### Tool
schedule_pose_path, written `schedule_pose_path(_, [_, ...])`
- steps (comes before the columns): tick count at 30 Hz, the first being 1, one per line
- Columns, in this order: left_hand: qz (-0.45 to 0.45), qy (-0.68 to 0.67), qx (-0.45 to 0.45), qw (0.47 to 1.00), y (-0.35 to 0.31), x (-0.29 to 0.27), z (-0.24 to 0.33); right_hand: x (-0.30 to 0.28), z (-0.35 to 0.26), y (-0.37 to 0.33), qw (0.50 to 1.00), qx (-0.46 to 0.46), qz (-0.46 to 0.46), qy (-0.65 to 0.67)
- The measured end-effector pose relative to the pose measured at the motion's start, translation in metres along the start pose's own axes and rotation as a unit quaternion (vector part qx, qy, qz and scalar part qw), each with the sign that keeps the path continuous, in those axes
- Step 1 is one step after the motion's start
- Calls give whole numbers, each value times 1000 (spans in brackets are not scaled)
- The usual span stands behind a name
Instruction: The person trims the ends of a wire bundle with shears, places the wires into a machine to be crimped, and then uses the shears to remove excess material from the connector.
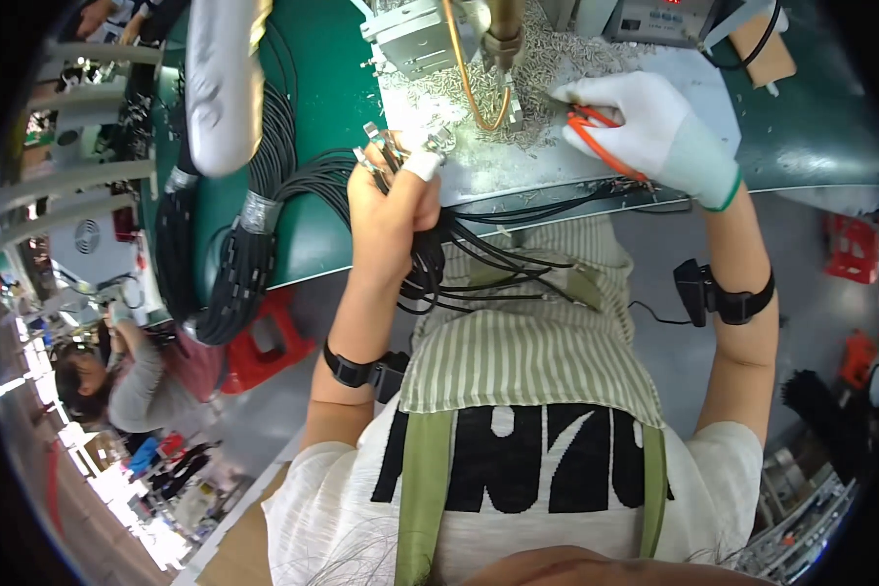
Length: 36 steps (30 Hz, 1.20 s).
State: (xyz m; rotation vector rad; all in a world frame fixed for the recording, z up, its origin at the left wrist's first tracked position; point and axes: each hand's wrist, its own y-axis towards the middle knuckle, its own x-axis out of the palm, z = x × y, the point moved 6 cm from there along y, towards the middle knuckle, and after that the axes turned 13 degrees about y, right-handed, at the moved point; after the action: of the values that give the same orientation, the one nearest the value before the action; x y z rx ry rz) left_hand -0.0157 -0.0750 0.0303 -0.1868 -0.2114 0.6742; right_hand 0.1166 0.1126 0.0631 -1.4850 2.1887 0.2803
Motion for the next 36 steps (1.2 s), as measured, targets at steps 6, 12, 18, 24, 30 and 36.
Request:
schedule_pose_path(6, [-6,-76,-10,997,5,-58,-22,48,-34,21,995,-18,-17,-96])
schedule_pose_path(12, [-37,-88,-7,995,7,-86,-39,74,-53,35,989,12,-7,-150])
schedule_pose_path(18, [-51,-91,2,995,16,-99,-48,83,-44,51,979,43,-46,-193])
schedule_pose_path(24, [-64,-105,-17,992,21,-115,-58,97,-43,62,959,93,-66,-259])
schedule_pose_path(30, [-61,-109,-13,992,22,-126,-60,101,-39,68,980,90,-99,-150])
schedule_pose_path(36, [-45,-111,-7,993,22,-133,-50,100,-55,79,977,88,-111,-162])
